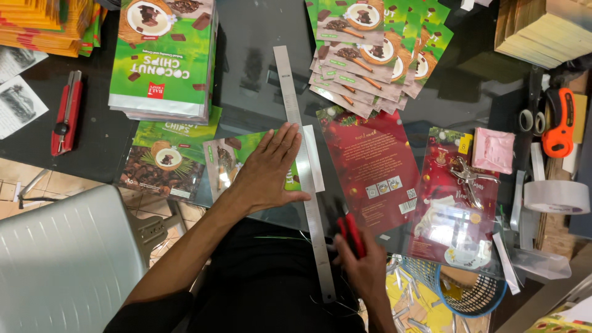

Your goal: The person trims edges from printed product labels by hand using a metal ruler and a utility knife on a glass surface.

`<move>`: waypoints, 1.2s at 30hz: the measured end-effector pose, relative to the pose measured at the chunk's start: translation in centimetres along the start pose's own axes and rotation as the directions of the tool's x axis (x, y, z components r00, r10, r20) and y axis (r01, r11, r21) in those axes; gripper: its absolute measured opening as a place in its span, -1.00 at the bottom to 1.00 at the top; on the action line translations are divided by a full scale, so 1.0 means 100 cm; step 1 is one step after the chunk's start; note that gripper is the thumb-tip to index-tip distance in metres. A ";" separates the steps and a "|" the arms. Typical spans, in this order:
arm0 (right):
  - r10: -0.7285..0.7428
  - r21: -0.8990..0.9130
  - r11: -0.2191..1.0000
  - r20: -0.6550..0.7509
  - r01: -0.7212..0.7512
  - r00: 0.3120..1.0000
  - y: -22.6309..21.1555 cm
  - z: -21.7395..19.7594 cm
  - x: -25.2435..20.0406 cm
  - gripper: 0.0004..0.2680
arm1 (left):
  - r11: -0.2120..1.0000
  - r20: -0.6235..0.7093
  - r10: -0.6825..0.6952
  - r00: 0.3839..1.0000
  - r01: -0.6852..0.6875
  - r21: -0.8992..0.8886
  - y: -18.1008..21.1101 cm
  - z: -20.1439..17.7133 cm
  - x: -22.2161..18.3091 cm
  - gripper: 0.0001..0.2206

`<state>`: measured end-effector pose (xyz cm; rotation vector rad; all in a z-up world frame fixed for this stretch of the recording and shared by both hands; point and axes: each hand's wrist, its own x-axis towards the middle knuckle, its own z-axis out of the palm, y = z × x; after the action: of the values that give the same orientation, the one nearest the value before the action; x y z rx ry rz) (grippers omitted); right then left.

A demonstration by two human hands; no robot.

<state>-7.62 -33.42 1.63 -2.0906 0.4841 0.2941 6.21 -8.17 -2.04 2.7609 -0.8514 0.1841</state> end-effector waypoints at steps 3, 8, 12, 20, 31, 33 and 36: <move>-0.133 0.008 0.991 -0.072 0.134 0.988 -0.025 0.009 0.023 -0.67 | 1.000 -0.005 0.000 1.000 0.000 -0.020 -0.001 0.002 0.000 0.20; -0.609 -0.163 0.778 0.042 0.607 0.792 -0.084 0.036 0.076 -0.51 | 0.992 0.043 -0.051 0.998 0.056 -0.113 0.006 -0.007 0.008 0.19; -0.542 -0.298 0.757 0.211 0.582 0.813 -0.102 0.051 0.103 -0.51 | 0.993 0.250 -0.110 0.962 0.117 -0.016 0.012 -0.010 0.021 0.24; -0.589 -0.556 0.536 0.292 0.635 0.753 -0.059 0.069 0.112 -0.46 | 0.960 -0.109 -0.098 0.989 0.123 0.253 0.031 0.000 0.036 -0.55; 0.005 -0.457 0.874 0.349 0.165 0.937 0.064 -0.011 -0.052 -0.42 | 0.894 0.269 -0.252 0.930 0.117 0.432 0.031 0.040 0.041 0.26; 0.194 -0.253 0.958 0.239 -0.132 0.952 0.067 -0.028 -0.055 -0.49 | 0.920 0.196 -0.177 0.964 0.092 0.381 0.029 0.039 0.029 0.38; 0.089 -0.025 0.995 -0.144 -0.093 0.986 0.088 -0.024 -0.052 -0.69 | 0.581 0.603 0.167 0.780 0.416 -0.700 0.064 -0.083 0.028 -0.63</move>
<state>-16.15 -38.55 -1.70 -2.1329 0.6654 0.2066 4.44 -12.57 7.69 1.9143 -0.5934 -0.9800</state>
